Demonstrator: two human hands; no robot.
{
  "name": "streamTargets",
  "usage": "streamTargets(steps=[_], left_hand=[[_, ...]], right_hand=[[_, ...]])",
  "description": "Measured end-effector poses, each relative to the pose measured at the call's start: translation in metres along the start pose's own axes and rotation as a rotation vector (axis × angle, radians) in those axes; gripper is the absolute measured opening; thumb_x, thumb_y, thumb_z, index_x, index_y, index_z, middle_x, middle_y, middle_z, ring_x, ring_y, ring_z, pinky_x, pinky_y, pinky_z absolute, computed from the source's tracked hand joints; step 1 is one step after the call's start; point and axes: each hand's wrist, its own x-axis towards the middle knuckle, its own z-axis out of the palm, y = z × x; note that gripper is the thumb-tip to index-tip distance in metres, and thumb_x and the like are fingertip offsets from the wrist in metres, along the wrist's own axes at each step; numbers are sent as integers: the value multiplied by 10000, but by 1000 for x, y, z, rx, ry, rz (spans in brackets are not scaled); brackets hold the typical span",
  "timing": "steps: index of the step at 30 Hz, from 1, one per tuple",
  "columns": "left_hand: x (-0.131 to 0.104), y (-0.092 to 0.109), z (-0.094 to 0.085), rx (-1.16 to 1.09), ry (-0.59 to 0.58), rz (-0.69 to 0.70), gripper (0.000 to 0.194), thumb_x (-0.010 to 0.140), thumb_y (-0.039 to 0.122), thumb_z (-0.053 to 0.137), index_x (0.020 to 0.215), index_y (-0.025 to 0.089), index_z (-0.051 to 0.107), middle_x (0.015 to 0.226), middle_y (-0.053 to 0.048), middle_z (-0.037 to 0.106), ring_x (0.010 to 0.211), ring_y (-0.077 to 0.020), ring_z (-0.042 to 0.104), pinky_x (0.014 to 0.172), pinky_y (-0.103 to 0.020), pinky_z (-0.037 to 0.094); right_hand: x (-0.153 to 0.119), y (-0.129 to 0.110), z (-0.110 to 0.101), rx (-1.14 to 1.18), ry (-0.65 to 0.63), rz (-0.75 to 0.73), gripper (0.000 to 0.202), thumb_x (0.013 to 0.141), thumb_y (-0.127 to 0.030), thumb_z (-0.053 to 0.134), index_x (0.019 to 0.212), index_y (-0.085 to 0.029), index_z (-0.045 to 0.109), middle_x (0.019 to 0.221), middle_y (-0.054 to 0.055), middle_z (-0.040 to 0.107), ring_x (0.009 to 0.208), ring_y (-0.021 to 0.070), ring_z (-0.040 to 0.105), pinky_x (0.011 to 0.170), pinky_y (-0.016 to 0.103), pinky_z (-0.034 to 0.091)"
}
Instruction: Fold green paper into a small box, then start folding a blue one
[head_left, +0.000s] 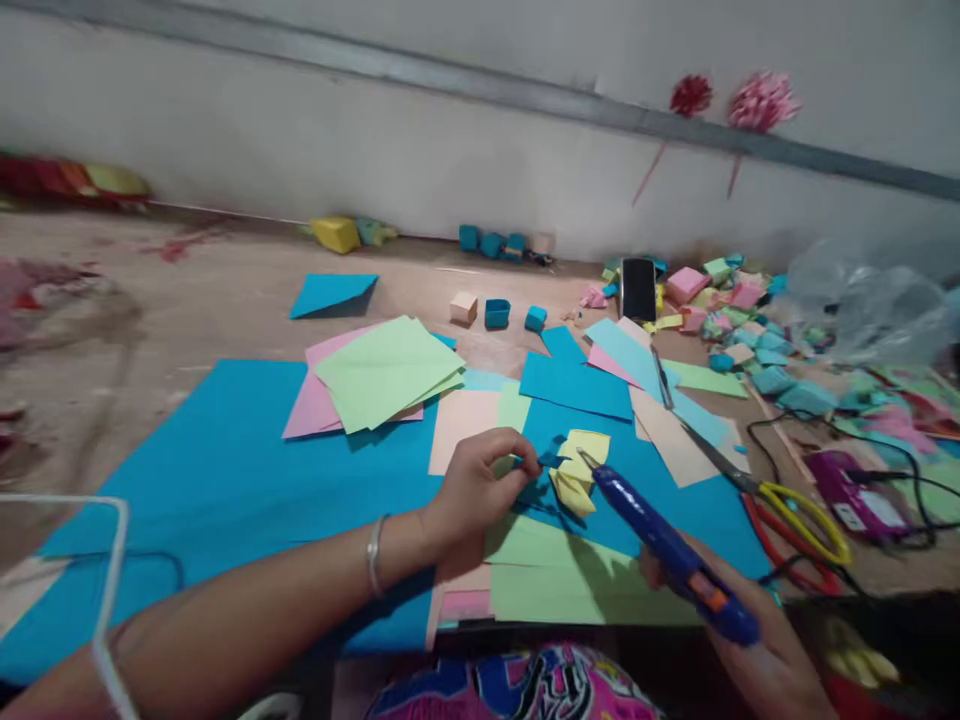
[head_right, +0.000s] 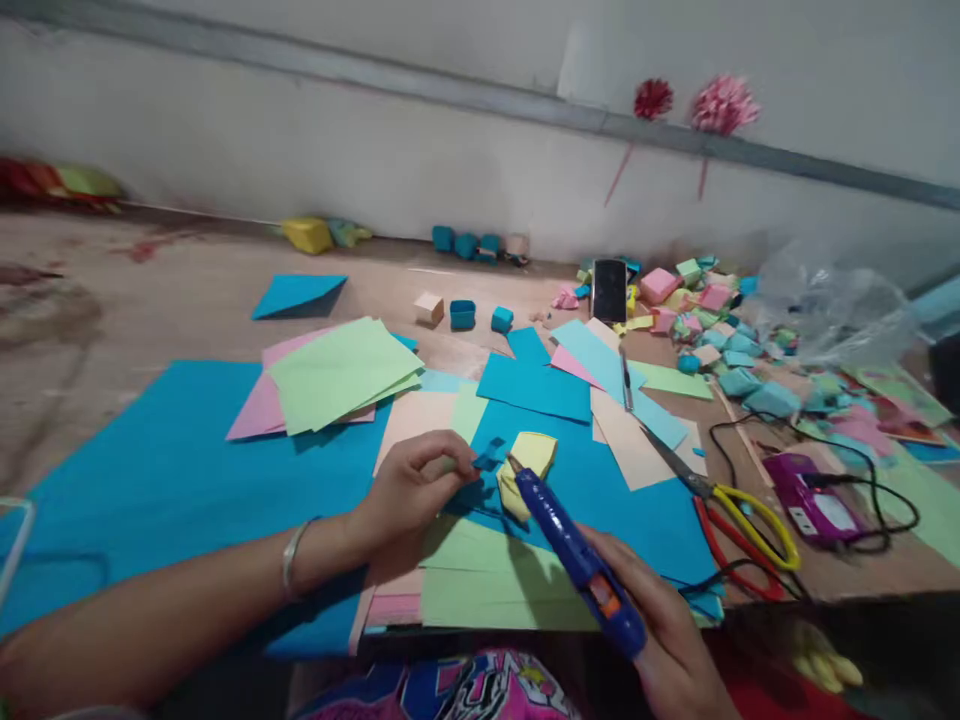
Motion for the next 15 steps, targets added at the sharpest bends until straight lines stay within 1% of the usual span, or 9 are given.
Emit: streamTargets(steps=[3, 6, 8, 9, 10, 11, 12, 15], left_hand=[[1, 2, -1, 84, -14, 130, 136, 804, 78, 568, 795, 183, 653, 767, -18, 651, 743, -133, 605, 685, -275, 497], [2, 3, -3, 131, -45, 223, 165, 860, 101, 542, 811, 191, 672, 774, -31, 653, 737, -130, 604, 657, -270, 490], [2, 2, -4, 132, -47, 234, 186, 860, 94, 534, 766, 188, 663, 751, -31, 650, 727, -129, 603, 650, -272, 492], [2, 2, -4, 127, -43, 231, 185, 851, 88, 538, 749, 187, 656, 741, -30, 651, 727, -131, 603, 654, -277, 496], [2, 1, -4, 118, -41, 223, 180, 836, 81, 544, 735, 186, 650, 732, -28, 651, 723, -133, 603, 656, -281, 500], [2, 1, -4, 109, -41, 209, 173, 819, 74, 551, 725, 185, 646, 722, -25, 650, 717, -135, 602, 656, -286, 503], [2, 0, -4, 99, -38, 191, 167, 800, 68, 556, 719, 185, 644, 715, -23, 648, 711, -136, 601, 654, -290, 506], [3, 1, -3, 81, -26, 142, 166, 760, 59, 552, 709, 186, 646, 715, -23, 648, 704, -141, 607, 651, -304, 520]], right_hand=[[5, -10, 1, 140, -27, 73, 468, 870, -549, 511, 1121, -187, 669, 940, 121, 691, 862, 279, 645, 765, 379, 523], [10, -27, 4, 190, -70, 106, 480, 824, -626, 525, 1039, -220, 665, 882, 118, 662, 791, 273, 610, 683, 383, 505], [9, -31, 7, 210, -103, 133, 422, 808, -599, 571, 1030, -248, 645, 863, 101, 644, 786, 259, 591, 682, 369, 493], [8, -31, 8, 225, -160, 158, 406, 791, -574, 612, 1043, -257, 633, 861, 92, 638, 783, 252, 587, 688, 363, 488], [5, -28, 8, 262, -183, 174, 422, 782, -570, 626, 1073, -264, 616, 873, 86, 633, 777, 246, 587, 693, 360, 485], [2, -24, 9, 305, -165, 175, 456, 798, -581, 597, 1126, -264, 595, 892, 85, 629, 768, 235, 583, 692, 357, 478], [0, -20, 10, 338, -240, 206, 492, 788, -572, 617, 1168, -262, 576, 925, 89, 631, 760, 225, 584, 681, 348, 472], [-6, -10, 14, 415, -309, 318, 589, 752, -554, 677, 1238, -251, 540, 1054, 108, 615, 765, 201, 582, 684, 329, 454]])
